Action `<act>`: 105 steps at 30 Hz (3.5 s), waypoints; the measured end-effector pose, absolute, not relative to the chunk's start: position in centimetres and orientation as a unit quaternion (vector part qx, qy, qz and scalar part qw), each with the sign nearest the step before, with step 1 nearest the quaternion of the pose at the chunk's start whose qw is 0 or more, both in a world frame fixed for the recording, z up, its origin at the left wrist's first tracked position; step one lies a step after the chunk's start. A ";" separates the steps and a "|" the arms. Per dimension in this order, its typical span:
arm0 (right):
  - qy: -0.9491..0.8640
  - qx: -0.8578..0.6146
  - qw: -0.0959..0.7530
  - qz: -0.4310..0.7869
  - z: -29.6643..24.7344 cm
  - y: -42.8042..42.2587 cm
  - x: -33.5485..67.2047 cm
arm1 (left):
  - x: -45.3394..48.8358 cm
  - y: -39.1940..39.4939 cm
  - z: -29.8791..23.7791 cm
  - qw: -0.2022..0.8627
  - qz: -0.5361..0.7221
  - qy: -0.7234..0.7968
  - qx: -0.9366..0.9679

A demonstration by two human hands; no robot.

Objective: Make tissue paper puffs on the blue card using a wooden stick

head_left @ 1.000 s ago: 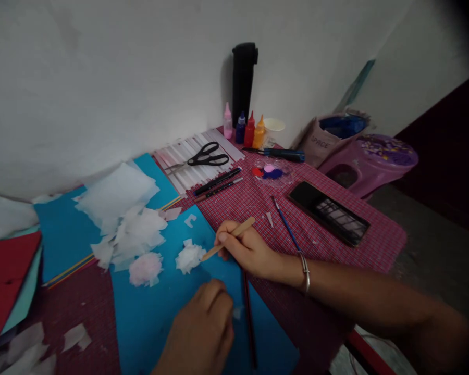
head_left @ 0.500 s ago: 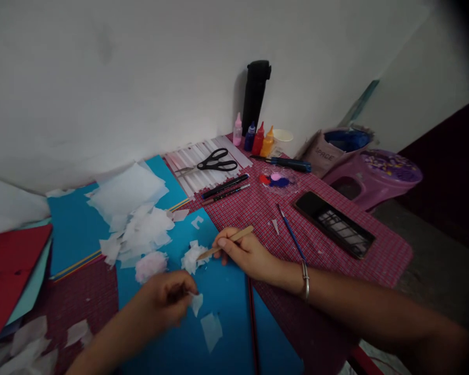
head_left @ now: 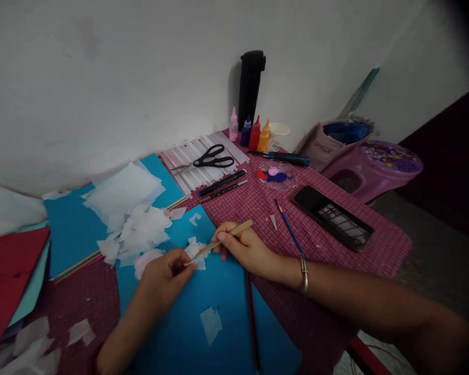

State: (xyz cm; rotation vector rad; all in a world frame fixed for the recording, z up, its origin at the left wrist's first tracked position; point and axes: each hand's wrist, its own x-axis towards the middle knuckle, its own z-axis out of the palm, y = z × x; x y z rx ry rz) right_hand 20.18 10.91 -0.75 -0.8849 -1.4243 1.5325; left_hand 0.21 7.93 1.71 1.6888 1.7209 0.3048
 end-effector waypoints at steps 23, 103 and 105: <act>-0.819 -0.273 0.350 0.364 1.0 10.1 20.9 | -0.3 7.9 2.7 0.341 0.178 0.640 0.665; -0.670 -0.368 0.385 0.517 -0.1 10.0 20.6 | 0.6 8.2 1.8 0.361 0.173 0.663 0.633; -0.686 -0.365 0.382 0.500 -0.2 10.0 20.7 | 0.5 8.1 1.8 0.363 0.197 0.657 0.631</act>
